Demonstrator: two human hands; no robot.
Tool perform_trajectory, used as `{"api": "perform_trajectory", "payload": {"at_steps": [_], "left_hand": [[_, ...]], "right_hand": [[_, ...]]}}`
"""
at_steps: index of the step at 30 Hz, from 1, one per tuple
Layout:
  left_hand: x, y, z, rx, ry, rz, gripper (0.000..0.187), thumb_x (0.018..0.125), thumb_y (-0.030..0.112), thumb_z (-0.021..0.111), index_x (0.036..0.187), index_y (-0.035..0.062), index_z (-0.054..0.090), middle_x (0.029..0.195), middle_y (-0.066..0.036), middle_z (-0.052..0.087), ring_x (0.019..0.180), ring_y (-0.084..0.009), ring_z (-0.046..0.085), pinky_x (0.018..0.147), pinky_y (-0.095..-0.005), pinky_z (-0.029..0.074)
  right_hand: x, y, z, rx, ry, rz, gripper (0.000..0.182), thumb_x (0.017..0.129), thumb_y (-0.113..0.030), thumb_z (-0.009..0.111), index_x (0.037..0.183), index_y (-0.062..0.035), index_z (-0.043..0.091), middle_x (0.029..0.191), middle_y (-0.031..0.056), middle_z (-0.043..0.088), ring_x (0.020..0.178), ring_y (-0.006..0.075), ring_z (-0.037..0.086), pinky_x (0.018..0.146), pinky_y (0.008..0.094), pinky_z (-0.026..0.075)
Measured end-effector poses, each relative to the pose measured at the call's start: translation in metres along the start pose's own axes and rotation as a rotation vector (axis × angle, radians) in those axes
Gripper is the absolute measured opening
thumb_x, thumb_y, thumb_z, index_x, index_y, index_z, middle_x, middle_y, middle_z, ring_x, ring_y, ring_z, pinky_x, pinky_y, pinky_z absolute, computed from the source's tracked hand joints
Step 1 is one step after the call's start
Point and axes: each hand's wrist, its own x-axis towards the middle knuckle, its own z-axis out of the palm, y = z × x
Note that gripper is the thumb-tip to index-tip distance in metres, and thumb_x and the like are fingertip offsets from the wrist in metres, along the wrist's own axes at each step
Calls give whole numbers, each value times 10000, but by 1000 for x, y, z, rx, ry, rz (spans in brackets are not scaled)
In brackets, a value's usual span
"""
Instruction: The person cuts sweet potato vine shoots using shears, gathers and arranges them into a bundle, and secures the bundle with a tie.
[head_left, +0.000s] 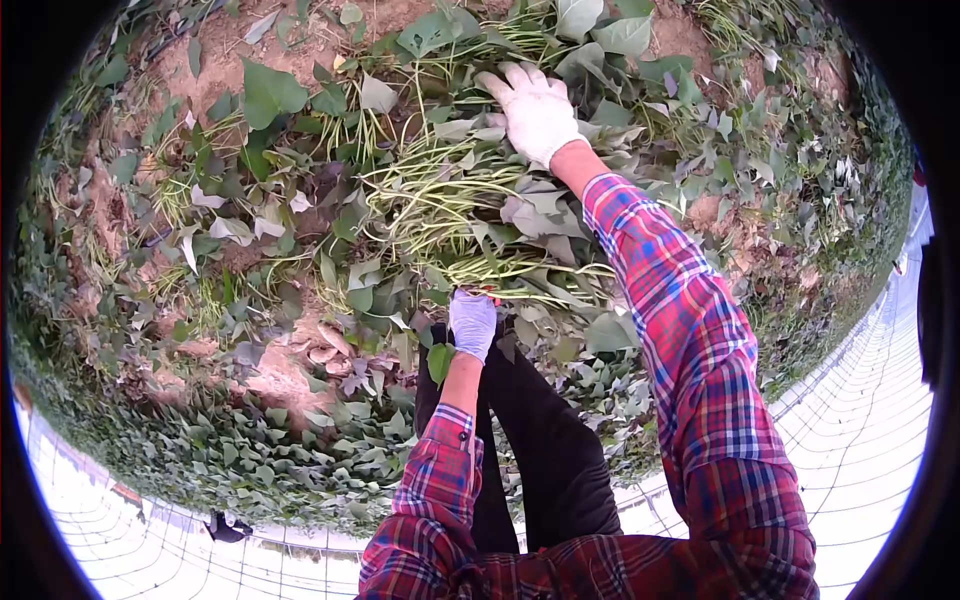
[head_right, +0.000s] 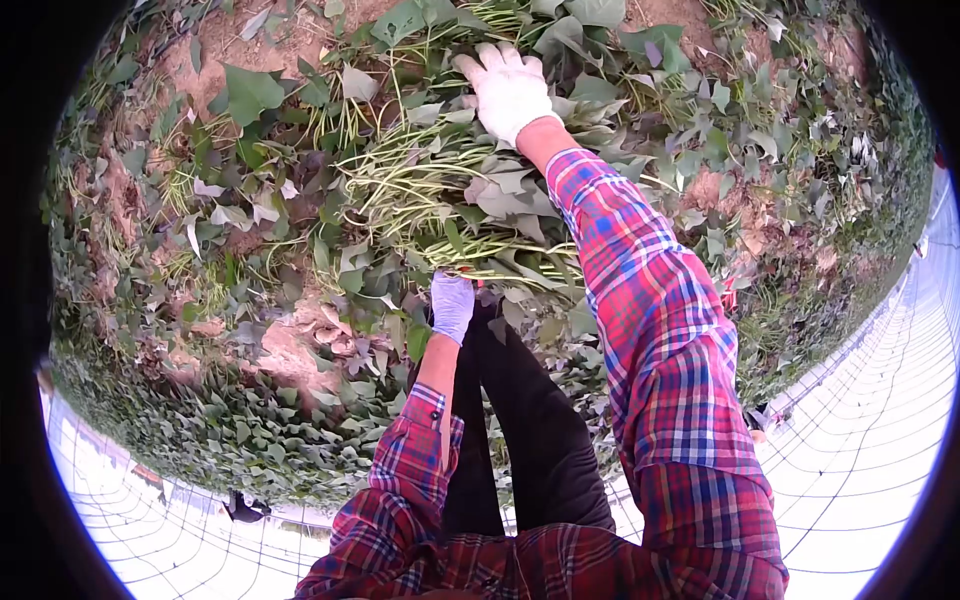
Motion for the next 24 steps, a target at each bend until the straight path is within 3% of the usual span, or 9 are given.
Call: {"api": "perform_trajectory", "payload": {"at_steps": [2,4,5,9,10,11,14,19,24], "left_hand": [[-2,0,0,63,-33,2,192,804,161,549,949,75,641,976,-61,660,968,-204,601,849,-325,442],[-4,0,-4,-247,3,-117,201,829,175,532,970,83,641,1010,-55,658,972,-200,602,857,-314,442],[-4,-1,-11,114,-133,17,209,846,156,519,1003,64,622,1017,-61,656,971,-210,605,849,-298,458],[-4,1,-10,-219,-141,-132,201,856,149,503,986,64,631,996,-61,661,952,-203,615,817,-294,474],[0,3,-13,-349,-93,-168,195,851,152,503,963,77,643,977,-54,668,937,-201,620,811,-296,472],[5,4,-15,117,-82,25,197,833,147,503,962,96,644,947,-45,670,917,-196,622,799,-302,465],[5,0,-8,43,-113,7,195,838,150,495,957,95,638,950,-49,667,893,-202,626,806,-304,458],[-1,0,3,-558,65,-125,184,836,115,577,994,23,567,954,-72,668,887,-226,639,805,-305,488],[-2,4,7,-343,6,-94,178,841,124,571,986,21,564,943,-80,671,886,-226,642,788,-305,496]], "right_hand": [[-6,0,-5,-14,-552,121,318,885,-410,510,1014,-153,645,990,62,647,1010,239,569,806,443,413],[-23,-7,-11,-23,-553,161,392,904,-445,457,827,-132,679,824,69,670,863,247,625,758,425,432],[-27,-9,-13,-3,-562,201,390,901,-438,463,812,-128,682,799,81,669,811,259,636,733,423,441],[-9,10,-7,214,-629,266,392,911,-429,449,942,-104,666,834,155,660,796,342,632,746,451,487],[-6,15,-8,280,-510,307,363,909,-412,462,981,-115,657,846,153,662,803,341,631,743,444,489],[-3,20,-8,344,-391,346,339,906,-394,476,1020,-125,649,859,151,663,810,340,630,741,438,492],[4,29,13,342,15,264,298,892,-333,500,1065,-131,635,915,139,669,858,337,632,761,442,494],[22,47,32,165,-332,388,273,863,-214,477,1041,-123,663,980,145,666,925,324,634,802,434,498],[35,48,36,-78,-474,255,259,841,-182,469,998,-114,664,948,155,668,916,324,640,788,427,508]]}}
